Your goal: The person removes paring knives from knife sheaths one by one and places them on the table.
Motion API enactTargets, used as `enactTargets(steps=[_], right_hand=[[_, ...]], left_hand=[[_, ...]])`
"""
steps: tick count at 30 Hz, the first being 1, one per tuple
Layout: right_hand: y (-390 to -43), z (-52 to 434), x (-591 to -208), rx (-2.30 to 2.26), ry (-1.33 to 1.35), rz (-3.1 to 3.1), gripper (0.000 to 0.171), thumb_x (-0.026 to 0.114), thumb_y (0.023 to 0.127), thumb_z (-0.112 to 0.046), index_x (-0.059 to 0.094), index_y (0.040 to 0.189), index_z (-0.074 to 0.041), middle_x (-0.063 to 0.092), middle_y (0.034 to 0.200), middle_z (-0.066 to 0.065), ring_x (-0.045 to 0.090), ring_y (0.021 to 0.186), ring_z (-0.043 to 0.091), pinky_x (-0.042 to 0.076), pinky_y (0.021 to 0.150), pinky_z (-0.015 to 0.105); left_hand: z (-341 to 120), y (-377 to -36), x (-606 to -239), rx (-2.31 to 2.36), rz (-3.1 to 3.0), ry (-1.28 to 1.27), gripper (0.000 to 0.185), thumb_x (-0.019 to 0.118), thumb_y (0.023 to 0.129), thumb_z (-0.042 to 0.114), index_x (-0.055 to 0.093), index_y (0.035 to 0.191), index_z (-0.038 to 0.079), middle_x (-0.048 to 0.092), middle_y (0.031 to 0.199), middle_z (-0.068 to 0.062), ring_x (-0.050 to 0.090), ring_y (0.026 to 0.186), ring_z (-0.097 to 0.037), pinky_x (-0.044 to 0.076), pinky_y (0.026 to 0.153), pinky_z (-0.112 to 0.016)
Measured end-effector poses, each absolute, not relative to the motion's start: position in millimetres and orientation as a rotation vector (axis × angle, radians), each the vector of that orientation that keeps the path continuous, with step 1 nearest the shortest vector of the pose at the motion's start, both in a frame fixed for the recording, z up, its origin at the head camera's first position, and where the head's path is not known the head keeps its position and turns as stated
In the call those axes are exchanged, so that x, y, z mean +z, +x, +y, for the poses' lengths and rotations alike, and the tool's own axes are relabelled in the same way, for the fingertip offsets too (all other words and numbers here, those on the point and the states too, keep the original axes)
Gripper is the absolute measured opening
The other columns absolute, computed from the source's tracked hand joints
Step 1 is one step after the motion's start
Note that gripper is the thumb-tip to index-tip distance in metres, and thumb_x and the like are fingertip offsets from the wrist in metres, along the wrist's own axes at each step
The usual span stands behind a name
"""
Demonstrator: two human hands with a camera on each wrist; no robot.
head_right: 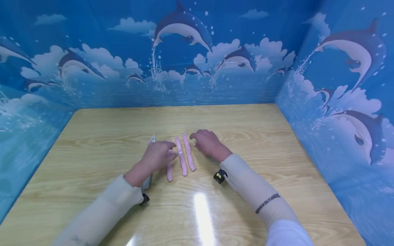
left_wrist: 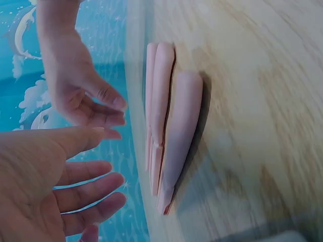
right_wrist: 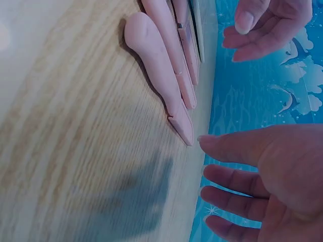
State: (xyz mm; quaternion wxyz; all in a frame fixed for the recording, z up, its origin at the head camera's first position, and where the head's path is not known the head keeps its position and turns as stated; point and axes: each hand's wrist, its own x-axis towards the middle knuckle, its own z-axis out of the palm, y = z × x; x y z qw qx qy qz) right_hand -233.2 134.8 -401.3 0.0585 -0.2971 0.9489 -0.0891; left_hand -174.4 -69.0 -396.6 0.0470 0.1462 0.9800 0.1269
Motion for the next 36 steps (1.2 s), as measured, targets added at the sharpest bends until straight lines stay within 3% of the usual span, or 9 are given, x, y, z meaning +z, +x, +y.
enactTargets(steps=[9,13,16,18,23,25,29,31,36], right_hand=[[-237.7,128.4,-401.9,-0.308,-0.949,2.849,0.038,0.070,0.088,-0.007,0.063,0.125,-0.010,0.065,0.117,0.011,0.061,0.107,0.027,0.051,0.095,0.042],[-240.5,124.9,-402.1,-0.308,-0.973,2.828,0.035,0.069,0.088,-0.005,0.065,0.123,-0.010,0.066,0.112,0.010,0.061,0.102,0.025,0.052,0.092,0.040],[-242.1,123.7,-403.0,-0.310,-0.980,2.816,0.033,0.069,0.088,-0.004,0.066,0.121,-0.010,0.066,0.108,0.009,0.061,0.099,0.025,0.052,0.089,0.038],[-243.0,123.4,-403.9,-0.316,-0.989,2.811,0.032,0.069,0.088,-0.002,0.067,0.119,-0.010,0.066,0.109,0.010,0.061,0.100,0.025,0.052,0.091,0.039],[-245.6,122.0,-407.1,-0.330,-1.038,2.791,0.029,0.066,0.089,-0.001,0.069,0.117,-0.009,0.065,0.111,0.010,0.061,0.104,0.027,0.051,0.094,0.041],[-246.4,121.2,-408.2,-0.333,-1.052,2.782,0.029,0.065,0.090,0.000,0.069,0.117,-0.010,0.065,0.111,0.011,0.061,0.103,0.027,0.051,0.093,0.041],[-248.0,119.5,-410.5,-0.346,-1.068,2.764,0.028,0.064,0.090,-0.001,0.069,0.116,-0.010,0.065,0.110,0.010,0.061,0.102,0.026,0.052,0.092,0.040],[-248.7,118.7,-411.7,-0.358,-1.076,2.753,0.027,0.064,0.090,-0.002,0.070,0.115,-0.010,0.066,0.110,0.010,0.060,0.102,0.026,0.051,0.092,0.040],[-249.8,118.2,-414.3,-0.342,-1.085,2.740,0.024,0.065,0.091,-0.004,0.071,0.113,-0.011,0.066,0.107,0.009,0.060,0.099,0.024,0.052,0.090,0.038]], left_hand=[[-48.1,-178.0,-403.0,0.326,2.977,0.428,0.037,0.065,0.092,0.040,0.067,0.119,0.015,0.070,0.112,-0.003,0.063,0.107,-0.023,0.044,0.097,-0.050],[-40.6,-177.7,-405.6,0.225,3.015,0.476,0.032,0.065,0.091,0.044,0.070,0.107,0.016,0.070,0.091,0.001,0.063,0.088,-0.020,0.048,0.087,-0.044],[-34.0,-177.5,-407.1,0.196,3.019,0.488,0.029,0.066,0.090,0.044,0.071,0.099,0.017,0.065,0.080,0.003,0.058,0.079,-0.019,0.047,0.087,-0.044],[-29.7,-176.8,-408.1,0.207,3.008,0.480,0.027,0.067,0.089,0.045,0.072,0.096,0.019,0.066,0.082,0.003,0.058,0.082,-0.019,0.046,0.091,-0.045],[-21.7,-174.6,-410.9,0.202,3.003,0.474,0.023,0.068,0.089,0.046,0.072,0.090,0.024,0.071,0.108,-0.005,0.062,0.104,-0.028,0.033,0.110,-0.056],[-19.2,-174.2,-412.0,0.168,3.005,0.484,0.031,0.066,0.089,0.048,0.072,0.102,0.020,0.067,0.121,-0.006,0.059,0.116,-0.032,0.024,0.114,-0.059],[-15.2,-175.3,-414.6,0.079,3.005,0.498,0.061,0.063,0.089,0.054,0.058,0.132,0.011,0.059,0.135,-0.006,0.052,0.126,-0.032,0.019,0.115,-0.060],[-13.8,-176.3,-415.9,0.048,3.003,0.490,0.072,0.061,0.089,0.057,0.050,0.140,0.007,0.058,0.136,-0.006,0.052,0.126,-0.031,0.021,0.115,-0.059],[-11.9,-176.9,-419.6,0.007,3.018,0.505,0.081,0.059,0.086,0.063,0.049,0.139,0.004,0.060,0.133,-0.008,0.054,0.121,-0.030,0.038,0.107,-0.050]])
